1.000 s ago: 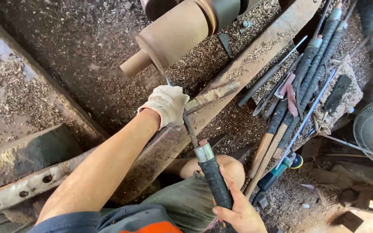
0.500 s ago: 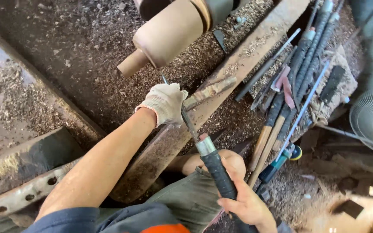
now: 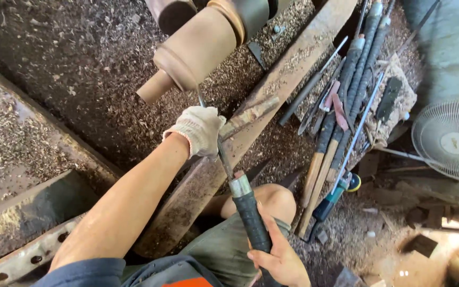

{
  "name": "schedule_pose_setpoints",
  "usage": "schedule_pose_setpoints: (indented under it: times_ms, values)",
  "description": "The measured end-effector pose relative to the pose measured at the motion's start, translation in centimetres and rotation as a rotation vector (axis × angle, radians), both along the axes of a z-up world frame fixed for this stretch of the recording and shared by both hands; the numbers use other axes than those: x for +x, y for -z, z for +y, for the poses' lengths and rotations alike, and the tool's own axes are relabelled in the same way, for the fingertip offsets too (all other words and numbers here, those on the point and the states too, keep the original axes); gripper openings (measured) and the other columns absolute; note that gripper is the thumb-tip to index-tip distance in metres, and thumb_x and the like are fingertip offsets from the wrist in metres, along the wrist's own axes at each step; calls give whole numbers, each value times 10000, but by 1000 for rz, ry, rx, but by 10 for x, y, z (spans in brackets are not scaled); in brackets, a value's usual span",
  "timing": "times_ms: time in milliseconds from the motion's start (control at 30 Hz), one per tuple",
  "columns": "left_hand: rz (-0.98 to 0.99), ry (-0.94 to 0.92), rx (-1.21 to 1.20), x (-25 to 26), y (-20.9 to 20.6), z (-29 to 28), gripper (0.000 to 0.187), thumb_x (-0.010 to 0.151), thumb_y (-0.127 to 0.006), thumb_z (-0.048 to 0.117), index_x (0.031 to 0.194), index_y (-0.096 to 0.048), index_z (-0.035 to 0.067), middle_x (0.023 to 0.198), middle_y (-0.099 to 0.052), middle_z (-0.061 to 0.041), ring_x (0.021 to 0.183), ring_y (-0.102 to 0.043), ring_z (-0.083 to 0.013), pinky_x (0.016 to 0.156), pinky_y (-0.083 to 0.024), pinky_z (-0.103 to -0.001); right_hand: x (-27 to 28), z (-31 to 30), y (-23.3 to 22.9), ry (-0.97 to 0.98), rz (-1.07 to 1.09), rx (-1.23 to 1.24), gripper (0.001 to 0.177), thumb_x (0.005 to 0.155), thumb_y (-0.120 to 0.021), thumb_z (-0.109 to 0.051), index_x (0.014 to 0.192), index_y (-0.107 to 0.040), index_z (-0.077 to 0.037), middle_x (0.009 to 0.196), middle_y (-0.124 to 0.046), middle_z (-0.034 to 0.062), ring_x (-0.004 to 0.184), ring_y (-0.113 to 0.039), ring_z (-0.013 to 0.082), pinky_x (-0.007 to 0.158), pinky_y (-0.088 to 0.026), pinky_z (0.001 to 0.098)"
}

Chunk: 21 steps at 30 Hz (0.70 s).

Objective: The person sits at a wood lathe and shapes a spinning wooden workpiece, holding a chisel against the rotating wood to cut its profile while steadying the tool with the other hand. They pause to measure the workpiece with a tape measure, then resume cutting with the chisel.

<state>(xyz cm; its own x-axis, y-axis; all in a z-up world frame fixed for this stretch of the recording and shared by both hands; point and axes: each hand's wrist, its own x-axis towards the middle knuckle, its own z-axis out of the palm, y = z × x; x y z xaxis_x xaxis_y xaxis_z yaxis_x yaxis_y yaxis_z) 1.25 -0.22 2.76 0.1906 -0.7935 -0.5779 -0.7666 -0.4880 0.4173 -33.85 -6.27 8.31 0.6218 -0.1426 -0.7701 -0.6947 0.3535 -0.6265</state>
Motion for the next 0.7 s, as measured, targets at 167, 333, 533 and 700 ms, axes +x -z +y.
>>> schedule_pose_setpoints:
  times_ms: [167, 333, 533, 700]
  values:
    - [-4, -60, 9, -1, 4, 2, 417, 642, -849, 307, 984, -760, 86, 930, -741, -148, 887, -745, -340, 770, -611, -423, -2, -17, -1, -28, 11, 33, 1057, 794, -697, 101, 1639, -132, -193, 897, -595, 82, 667, -575, 136, 604, -504, 275]
    - [-6, -59, 54, -2, 5, -1, 396, 623, -864, 341, 906, -791, 74, 880, -751, -147, 829, -750, -324, 737, -614, -419, 6, -30, -7, -95, 27, 28, 1060, 795, -698, 90, 1639, -124, -196, 887, -600, 81, 662, -571, 136, 600, -499, 272]
    - [-3, -79, 92, -3, 4, 0, 406, 605, -874, 356, 888, -799, 74, 843, -753, -135, 776, -748, -304, 703, -616, -408, 10, -46, -7, -173, 60, -7, 1074, 784, -703, 82, 1650, -135, -200, 897, -610, 85, 692, -584, 131, 605, -505, 267]
    - [-10, -102, 101, -3, 4, -1, 387, 606, -863, 340, 891, -802, 86, 829, -759, -126, 768, -752, -303, 694, -618, -410, 8, -56, -3, -194, 61, 1, 1089, 784, -705, 74, 1665, -133, -214, 908, -613, 84, 708, -587, 131, 603, -502, 265]
